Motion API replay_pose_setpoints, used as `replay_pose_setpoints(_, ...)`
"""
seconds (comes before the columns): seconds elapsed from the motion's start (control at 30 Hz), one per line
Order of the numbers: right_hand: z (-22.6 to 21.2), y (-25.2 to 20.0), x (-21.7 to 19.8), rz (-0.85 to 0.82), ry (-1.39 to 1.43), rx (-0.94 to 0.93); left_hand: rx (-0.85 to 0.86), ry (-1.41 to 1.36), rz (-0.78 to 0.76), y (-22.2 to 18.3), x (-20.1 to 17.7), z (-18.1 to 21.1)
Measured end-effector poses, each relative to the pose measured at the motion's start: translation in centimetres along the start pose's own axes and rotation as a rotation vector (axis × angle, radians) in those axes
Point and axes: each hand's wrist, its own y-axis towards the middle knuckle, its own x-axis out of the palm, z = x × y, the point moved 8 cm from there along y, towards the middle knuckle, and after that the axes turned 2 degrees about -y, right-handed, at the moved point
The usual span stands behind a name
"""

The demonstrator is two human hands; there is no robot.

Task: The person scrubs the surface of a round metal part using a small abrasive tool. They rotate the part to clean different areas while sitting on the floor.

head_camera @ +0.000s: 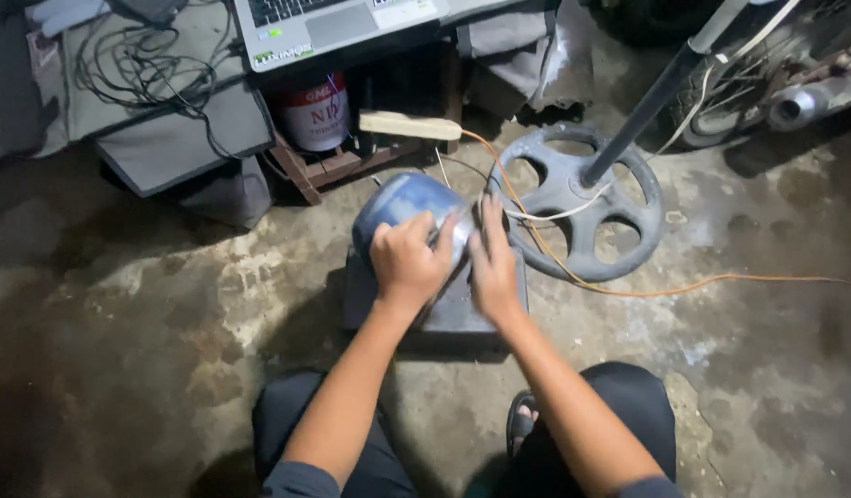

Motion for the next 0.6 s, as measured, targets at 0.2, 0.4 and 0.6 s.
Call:
replay_pose_setpoints(0.2,0.7,-1.7,-0.7,0.038,0.003,-0.060,0.020,-0.113,-0.225,0.4,1.1,1.8)
replay_pose_setpoints(0.4,-3.9,-4.7,-0.2,0.043,0.032,0.106,-0.030,-0.074,-0.282,0.3,2.1,1.6)
replay_pose_setpoints(0.6,4.1,-0.1,-1.7,0.047,0.082,0.071,-0.037,0.028,-0.314,-0.6,3.3,2.1)
